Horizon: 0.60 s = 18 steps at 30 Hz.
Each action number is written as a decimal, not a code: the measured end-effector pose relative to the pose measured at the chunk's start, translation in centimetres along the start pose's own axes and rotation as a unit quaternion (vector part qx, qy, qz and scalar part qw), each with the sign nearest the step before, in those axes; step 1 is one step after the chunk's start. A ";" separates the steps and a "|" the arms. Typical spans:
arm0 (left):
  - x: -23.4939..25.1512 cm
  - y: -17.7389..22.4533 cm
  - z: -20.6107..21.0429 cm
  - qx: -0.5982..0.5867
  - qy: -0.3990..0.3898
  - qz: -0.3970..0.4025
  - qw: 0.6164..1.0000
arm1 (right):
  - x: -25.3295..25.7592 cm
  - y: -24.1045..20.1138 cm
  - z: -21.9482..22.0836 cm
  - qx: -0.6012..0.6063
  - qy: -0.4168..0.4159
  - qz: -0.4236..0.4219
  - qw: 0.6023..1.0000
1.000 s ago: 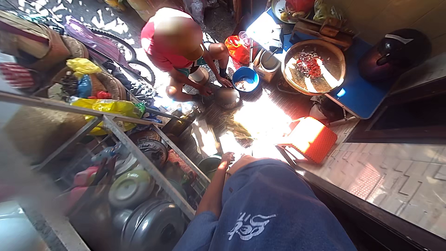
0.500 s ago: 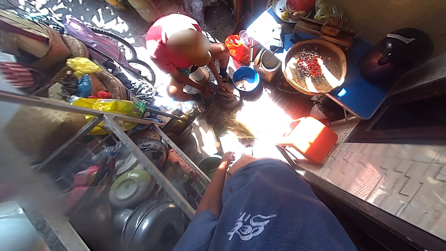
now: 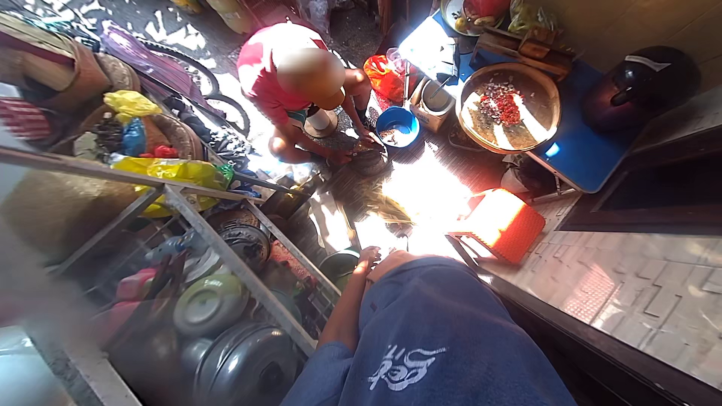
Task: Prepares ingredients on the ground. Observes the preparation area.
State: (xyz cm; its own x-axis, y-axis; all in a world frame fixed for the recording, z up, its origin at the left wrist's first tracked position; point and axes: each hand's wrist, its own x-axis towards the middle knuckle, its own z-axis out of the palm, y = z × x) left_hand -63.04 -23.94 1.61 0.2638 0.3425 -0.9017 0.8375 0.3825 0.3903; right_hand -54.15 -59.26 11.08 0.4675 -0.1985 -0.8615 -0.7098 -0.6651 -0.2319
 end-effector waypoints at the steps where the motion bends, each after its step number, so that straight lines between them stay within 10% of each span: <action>1: -0.1 0.0 0.0 -0.002 0.003 0.000 1.000 | -0.7 -0.5 -0.2 0.006 -0.001 0.006 1.000; 11: -0.2 -0.1 0.0 -0.008 0.003 -0.003 1.000 | 5.9 4.9 1.4 0.031 -0.006 -0.019 0.999; 18: -0.3 -0.1 -0.1 0.001 0.004 0.003 1.000 | 0.7 1.7 -0.2 0.010 -0.027 -0.001 1.000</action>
State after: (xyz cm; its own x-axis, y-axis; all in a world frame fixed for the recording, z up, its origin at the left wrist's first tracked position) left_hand -63.32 -24.01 1.89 0.2646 0.3505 -0.8984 0.8369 0.3793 0.3945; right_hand -54.90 -60.65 10.19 0.4403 -0.1587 -0.8837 -0.7193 -0.6515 -0.2414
